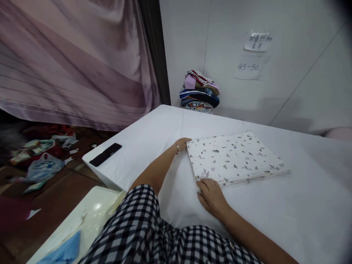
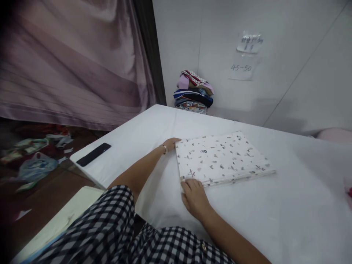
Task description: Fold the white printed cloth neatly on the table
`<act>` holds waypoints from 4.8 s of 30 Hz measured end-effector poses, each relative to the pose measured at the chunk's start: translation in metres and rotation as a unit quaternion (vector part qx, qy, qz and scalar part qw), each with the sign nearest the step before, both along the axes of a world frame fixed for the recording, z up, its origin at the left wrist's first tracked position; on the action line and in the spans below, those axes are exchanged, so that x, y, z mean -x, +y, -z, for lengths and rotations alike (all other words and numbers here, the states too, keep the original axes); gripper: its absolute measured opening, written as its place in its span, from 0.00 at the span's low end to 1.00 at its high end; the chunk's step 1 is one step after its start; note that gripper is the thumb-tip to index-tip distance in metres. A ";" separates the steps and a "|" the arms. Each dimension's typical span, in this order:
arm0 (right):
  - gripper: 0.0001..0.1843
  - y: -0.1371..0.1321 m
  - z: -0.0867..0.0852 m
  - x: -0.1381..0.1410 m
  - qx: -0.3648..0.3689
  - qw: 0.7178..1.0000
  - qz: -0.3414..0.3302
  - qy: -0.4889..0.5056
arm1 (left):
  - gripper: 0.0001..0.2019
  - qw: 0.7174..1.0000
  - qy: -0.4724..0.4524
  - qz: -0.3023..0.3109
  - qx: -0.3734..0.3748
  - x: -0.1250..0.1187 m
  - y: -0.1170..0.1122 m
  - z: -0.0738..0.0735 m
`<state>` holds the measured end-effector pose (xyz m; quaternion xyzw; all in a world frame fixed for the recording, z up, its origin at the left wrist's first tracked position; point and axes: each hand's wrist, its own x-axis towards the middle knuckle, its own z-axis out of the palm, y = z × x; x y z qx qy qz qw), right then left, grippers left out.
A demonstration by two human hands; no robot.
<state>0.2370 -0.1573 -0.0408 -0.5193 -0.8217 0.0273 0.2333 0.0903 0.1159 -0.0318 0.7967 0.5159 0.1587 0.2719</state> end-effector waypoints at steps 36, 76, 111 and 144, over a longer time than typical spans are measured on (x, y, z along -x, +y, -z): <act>0.17 -0.132 0.004 -0.085 -0.045 0.980 0.141 -0.132 | 0.10 0.979 -0.045 0.190 -0.048 0.039 -0.128 -0.003; 0.18 -0.129 -0.001 -0.062 -0.035 0.988 0.122 -0.087 | 0.07 0.970 0.134 0.176 -0.101 0.041 -0.132 -0.029; 0.16 -0.138 0.003 -0.072 -0.047 0.988 0.133 -0.061 | 0.12 0.963 0.111 0.229 -0.084 0.050 -0.152 -0.019; 0.26 -0.061 -0.026 -0.156 -0.123 0.972 0.169 0.104 | 0.10 0.890 -0.148 0.330 -0.278 -0.044 -0.248 -0.121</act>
